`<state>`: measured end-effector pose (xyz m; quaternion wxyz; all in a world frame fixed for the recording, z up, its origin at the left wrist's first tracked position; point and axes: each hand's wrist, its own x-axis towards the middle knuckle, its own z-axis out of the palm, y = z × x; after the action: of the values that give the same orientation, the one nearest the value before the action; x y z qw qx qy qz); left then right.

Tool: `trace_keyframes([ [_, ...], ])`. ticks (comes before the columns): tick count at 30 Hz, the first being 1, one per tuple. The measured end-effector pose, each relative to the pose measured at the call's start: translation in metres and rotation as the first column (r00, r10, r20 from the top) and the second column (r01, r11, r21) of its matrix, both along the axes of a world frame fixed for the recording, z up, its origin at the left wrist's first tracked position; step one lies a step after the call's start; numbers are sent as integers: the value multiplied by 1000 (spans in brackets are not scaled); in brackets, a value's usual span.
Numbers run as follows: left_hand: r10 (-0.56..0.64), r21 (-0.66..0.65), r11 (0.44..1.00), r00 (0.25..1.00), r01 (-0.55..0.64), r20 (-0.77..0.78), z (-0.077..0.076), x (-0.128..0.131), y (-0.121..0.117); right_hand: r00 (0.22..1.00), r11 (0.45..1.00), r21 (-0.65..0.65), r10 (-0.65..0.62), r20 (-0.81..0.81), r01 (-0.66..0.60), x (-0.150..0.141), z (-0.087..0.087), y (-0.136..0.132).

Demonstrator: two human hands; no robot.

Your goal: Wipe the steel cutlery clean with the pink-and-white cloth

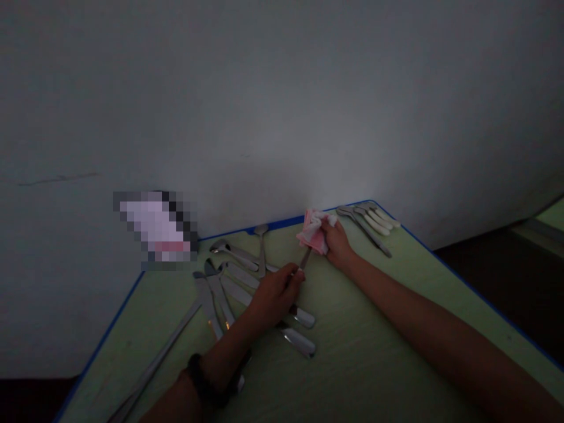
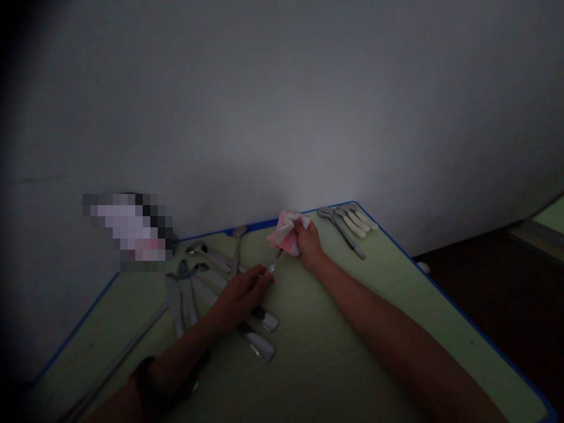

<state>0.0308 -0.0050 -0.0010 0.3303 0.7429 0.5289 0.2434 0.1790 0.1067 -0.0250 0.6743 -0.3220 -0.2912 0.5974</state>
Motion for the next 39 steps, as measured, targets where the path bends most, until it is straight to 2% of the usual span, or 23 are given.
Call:
trace_keyframes([
  [4,-6,-58,998,999,9,46,3,0,-1,997,998,47,-48,61,45,1,2,-1],
  [14,-27,-24,999,999,28,27,2,0,-1,995,994,89,-75,64,69,1,1,-1],
  [23,-4,-49,999,996,9,87,5,1,0,988,996,5,-94,124,94,2,-5,2],
  [29,2,-59,998,997,2,71,5,1,0,995,998,-55,42,92,-37,6,0,0],
  [32,-3,-54,999,997,7,75,6,1,-1,994,998,-51,47,99,-42,5,2,-4],
  [34,-32,-52,998,996,36,87,8,0,-1,993,998,-49,41,109,-35,4,4,-7],
  [39,-221,-65,971,965,232,139,14,-4,-5,993,998,-25,54,108,-52,4,9,-10],
])
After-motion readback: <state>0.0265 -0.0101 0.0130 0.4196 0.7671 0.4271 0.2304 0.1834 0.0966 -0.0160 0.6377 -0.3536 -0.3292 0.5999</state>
